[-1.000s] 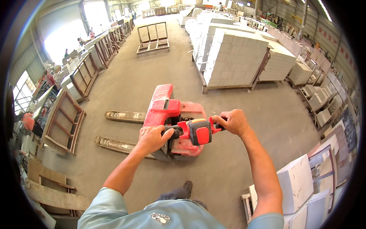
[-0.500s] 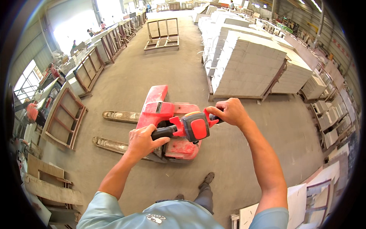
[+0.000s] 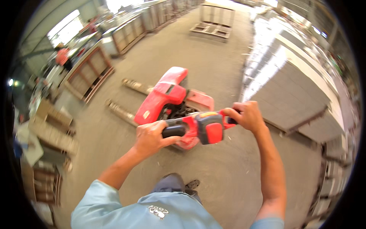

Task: The person operates a red manual pallet jack, pulling the handle to move through a warehouse. They navigate around stacks of materials and other workers, lifting and transporting a large wooden frame loaded with white panels across the floor.

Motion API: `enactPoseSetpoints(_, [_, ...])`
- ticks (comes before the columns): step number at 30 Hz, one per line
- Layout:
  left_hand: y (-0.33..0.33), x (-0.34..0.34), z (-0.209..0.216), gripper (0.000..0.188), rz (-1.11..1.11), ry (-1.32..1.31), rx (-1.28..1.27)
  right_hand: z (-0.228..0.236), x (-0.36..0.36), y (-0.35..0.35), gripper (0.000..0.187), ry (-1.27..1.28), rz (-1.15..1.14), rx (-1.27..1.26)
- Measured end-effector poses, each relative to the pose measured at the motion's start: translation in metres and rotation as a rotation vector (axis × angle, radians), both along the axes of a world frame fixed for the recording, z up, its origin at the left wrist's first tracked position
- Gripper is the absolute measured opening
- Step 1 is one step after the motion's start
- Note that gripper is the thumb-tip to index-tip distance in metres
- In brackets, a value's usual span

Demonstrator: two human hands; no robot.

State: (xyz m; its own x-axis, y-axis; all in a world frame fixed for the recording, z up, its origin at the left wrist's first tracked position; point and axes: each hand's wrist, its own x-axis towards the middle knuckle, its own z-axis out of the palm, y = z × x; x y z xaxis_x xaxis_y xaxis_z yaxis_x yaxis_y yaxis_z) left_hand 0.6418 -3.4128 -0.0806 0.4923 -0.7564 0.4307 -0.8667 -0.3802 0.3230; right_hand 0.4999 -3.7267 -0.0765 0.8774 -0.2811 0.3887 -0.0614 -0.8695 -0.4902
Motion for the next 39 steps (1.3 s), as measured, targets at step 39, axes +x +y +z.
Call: enactPoseSetpoints(39, [-0.145,-0.034,-0.016,0.051,0.605,-0.082,-0.012,-0.002,0.189,-0.172,0.047,-0.029,0.730,-0.032])
